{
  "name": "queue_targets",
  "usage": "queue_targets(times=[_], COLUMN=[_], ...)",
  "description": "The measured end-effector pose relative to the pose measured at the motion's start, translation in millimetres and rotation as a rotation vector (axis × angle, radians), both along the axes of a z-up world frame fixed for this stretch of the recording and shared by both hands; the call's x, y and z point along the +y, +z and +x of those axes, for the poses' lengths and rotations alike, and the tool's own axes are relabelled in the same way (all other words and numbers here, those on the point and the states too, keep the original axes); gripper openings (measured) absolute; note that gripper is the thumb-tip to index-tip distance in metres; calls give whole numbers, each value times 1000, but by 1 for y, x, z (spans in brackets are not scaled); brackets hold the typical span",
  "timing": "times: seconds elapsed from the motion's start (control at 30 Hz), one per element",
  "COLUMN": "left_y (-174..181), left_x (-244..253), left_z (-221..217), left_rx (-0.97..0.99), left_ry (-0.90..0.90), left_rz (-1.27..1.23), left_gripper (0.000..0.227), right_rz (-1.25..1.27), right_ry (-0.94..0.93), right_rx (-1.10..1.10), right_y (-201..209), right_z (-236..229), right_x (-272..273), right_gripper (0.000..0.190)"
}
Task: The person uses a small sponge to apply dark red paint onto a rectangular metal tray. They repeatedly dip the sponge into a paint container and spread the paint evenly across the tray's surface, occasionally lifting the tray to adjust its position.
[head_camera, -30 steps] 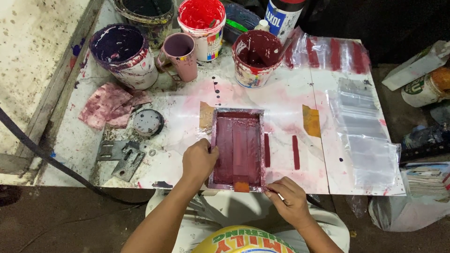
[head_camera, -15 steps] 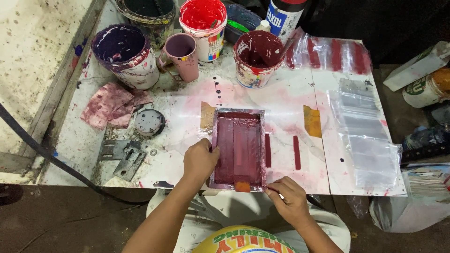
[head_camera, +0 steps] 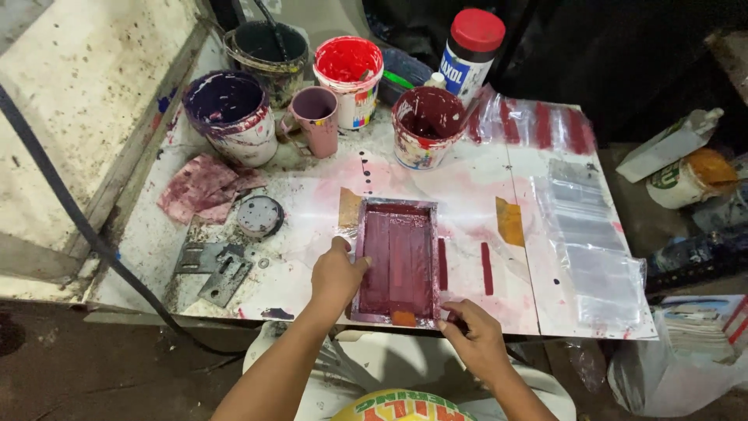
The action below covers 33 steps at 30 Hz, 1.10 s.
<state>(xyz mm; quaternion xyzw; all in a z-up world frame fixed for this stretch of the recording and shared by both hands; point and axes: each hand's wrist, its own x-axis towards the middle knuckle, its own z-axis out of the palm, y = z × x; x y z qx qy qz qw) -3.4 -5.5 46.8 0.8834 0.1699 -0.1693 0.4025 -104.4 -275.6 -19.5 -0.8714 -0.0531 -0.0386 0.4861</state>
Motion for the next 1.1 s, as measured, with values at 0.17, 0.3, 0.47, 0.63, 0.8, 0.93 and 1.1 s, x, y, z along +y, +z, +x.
queue_targets(times=[0.17, 0.3, 0.47, 0.63, 0.8, 0.93, 1.1], left_y=[3, 9, -2, -45, -68, -79, -94], left_x=[1, 6, 10, 26, 28, 28, 31], left_z=[-6, -12, -23, -28, -31, -32, -25], left_rx=[-12, -92, -239, -521, -902, -980, -1137], left_ry=[-13, 8, 19, 116, 40, 83, 64], left_rz=[6, 4, 47, 4, 77, -32, 60], left_gripper=[37, 45, 49, 38, 39, 34, 36], right_rz=[9, 157, 264, 169, -174, -257, -374], right_ry=[-48, -61, -120, 170, 183, 144, 64], right_rx=[86, 1, 12, -347, -382, -404, -421], right_y=[-7, -26, 15, 164, 296, 74, 172], right_z=[-2, 0, 6, -2, -41, -12, -85], right_x=[-5, -14, -8, 27, 57, 59, 135], right_gripper=[28, 28, 31, 24, 18, 18, 18])
